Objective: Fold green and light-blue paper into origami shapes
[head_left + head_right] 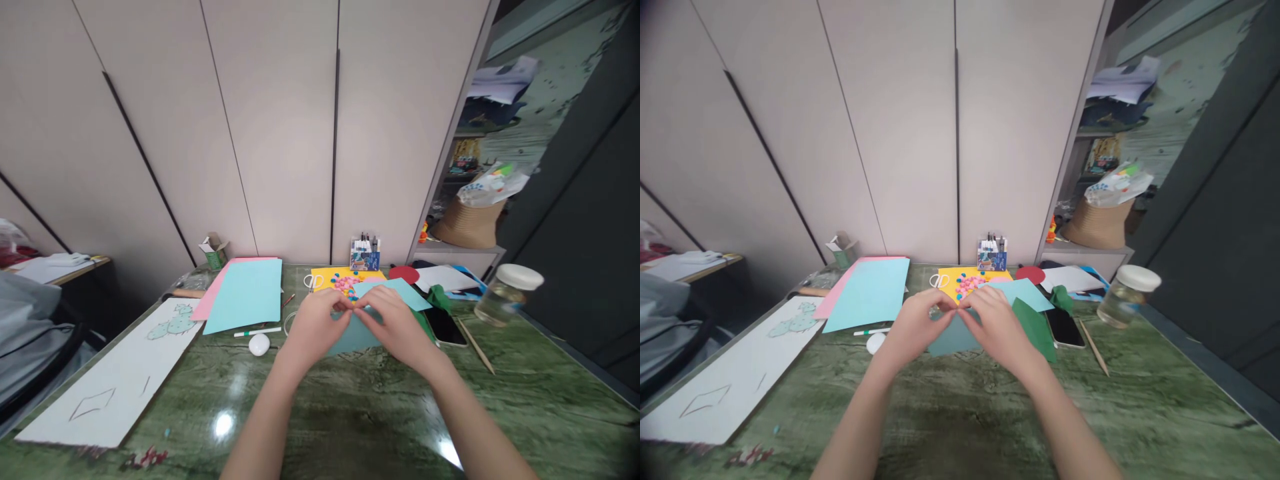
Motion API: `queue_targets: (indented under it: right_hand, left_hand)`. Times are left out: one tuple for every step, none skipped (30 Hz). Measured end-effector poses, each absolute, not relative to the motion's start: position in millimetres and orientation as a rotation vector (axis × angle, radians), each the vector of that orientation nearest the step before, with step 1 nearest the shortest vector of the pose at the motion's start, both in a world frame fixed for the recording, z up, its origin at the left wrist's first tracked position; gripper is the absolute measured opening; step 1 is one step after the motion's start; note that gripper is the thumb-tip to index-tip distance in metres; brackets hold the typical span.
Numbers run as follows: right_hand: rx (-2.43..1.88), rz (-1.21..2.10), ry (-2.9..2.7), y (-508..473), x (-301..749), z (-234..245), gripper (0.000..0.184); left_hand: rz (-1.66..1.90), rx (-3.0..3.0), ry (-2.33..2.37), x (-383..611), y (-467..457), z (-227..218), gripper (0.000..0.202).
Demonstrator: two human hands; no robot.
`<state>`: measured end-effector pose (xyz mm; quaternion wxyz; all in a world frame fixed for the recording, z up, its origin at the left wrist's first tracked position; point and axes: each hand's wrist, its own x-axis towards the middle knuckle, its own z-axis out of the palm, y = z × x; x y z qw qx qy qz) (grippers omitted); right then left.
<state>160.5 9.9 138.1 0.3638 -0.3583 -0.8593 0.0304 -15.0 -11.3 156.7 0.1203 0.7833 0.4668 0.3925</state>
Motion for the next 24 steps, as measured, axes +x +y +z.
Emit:
queue_targets:
  right_hand:
    - [-0.929, 0.084, -2.206, 10, 159, 137, 0.007]
    - [-0.936, 0.092, -2.198, 10, 158, 136, 0.007]
    - [-0.939, 0.1, -2.195, 10, 159, 135, 0.008]
    - [-0.937, 0.105, -2.195, 10, 159, 135, 0.008]
    - [-0.932, 0.105, -2.198, 10, 160, 135, 0.008]
    - [-0.927, 0.1, -2.2, 10, 161, 136, 0.008]
    - [-0.922, 0.094, -2.198, 10, 162, 136, 0.008]
    - [-0.919, 0.088, -2.189, 9, 163, 137, 0.008]
    - [-0.919, 0.087, -2.175, 9, 164, 138, 0.008]
    - [-0.921, 0.089, -2.157, 9, 165, 140, 0.009]
    - [-0.924, 0.091, -2.137, 8, 167, 141, 0.01]
    - [-0.931, 0.092, -2.119, 8, 168, 143, 0.011]
    - [-0.938, 0.091, -2.105, 8, 170, 144, 0.012]
    - [-0.949, 0.088, -2.092, 8, 172, 146, 0.013]
    - [-0.959, 0.083, -2.081, 8, 174, 148, 0.013]
    - [-0.969, 0.08, -2.07, 8, 175, 149, 0.014]
    - [-0.979, 0.078, -2.06, 9, 177, 150, 0.014]
    - [-0.989, 0.078, -2.048, 10, 179, 151, 0.015]
    - [-1.0, 0.079, -2.035, 11, 181, 151, 0.016]
    - [-1.01, 0.082, -2.021, 13, 183, 151, 0.016]
    - [-1.02, 0.087, -2.008, 15, 186, 150, 0.017]
    - [-1.029, 0.097, -1.992, 18, 187, 149, 0.017]
    - [-1.036, 0.111, -1.976, 21, 189, 148, 0.017]
    - [-1.042, 0.128, -1.964, 24, 190, 146, 0.018]
  left_hand:
    - [1.136, 2.288, 1.374, -13, -11, 156, 0.008]
    - [1.13, 2.282, 1.386, -12, -11, 156, 0.008]
    - [1.126, 2.278, 1.394, -12, -11, 156, 0.008]
    - [1.125, 2.277, 1.396, -12, -10, 156, 0.008]
    - [1.124, 2.281, 1.393, -13, -10, 156, 0.008]
    - [1.126, 2.288, 1.389, -14, -10, 156, 0.009]
    - [1.127, 2.297, 1.386, -15, -10, 156, 0.01]
    - [1.129, 2.306, 1.386, -16, -10, 157, 0.011]
    - [1.133, 2.31, 1.393, -18, -10, 158, 0.011]
    - [1.137, 2.31, 1.405, -20, -11, 159, 0.011]
    - [1.138, 2.307, 1.417, -22, -11, 160, 0.012]
    - [1.136, 2.302, 1.426, -23, -12, 161, 0.012]
    - [1.133, 2.296, 1.431, -25, -12, 163, 0.012]
    - [1.128, 2.291, 1.434, -27, -12, 164, 0.013]
    - [1.124, 2.289, 1.434, -29, -12, 165, 0.013]
    - [1.122, 2.289, 1.433, -31, -12, 165, 0.014]
    - [1.123, 2.289, 1.434, -33, -12, 166, 0.014]
    - [1.124, 2.29, 1.435, -35, -12, 167, 0.014]
    - [1.123, 2.29, 1.435, -36, -12, 167, 0.014]
    - [1.119, 2.29, 1.437, -38, -12, 167, 0.014]
    - [1.113, 2.287, 1.443, -40, -12, 167, 0.014]
    - [1.106, 2.281, 1.453, -42, -12, 167, 0.014]
    - [1.1, 2.273, 1.463, -44, -11, 167, 0.013]
    - [1.09, 2.267, 1.47, -46, -10, 166, 0.013]
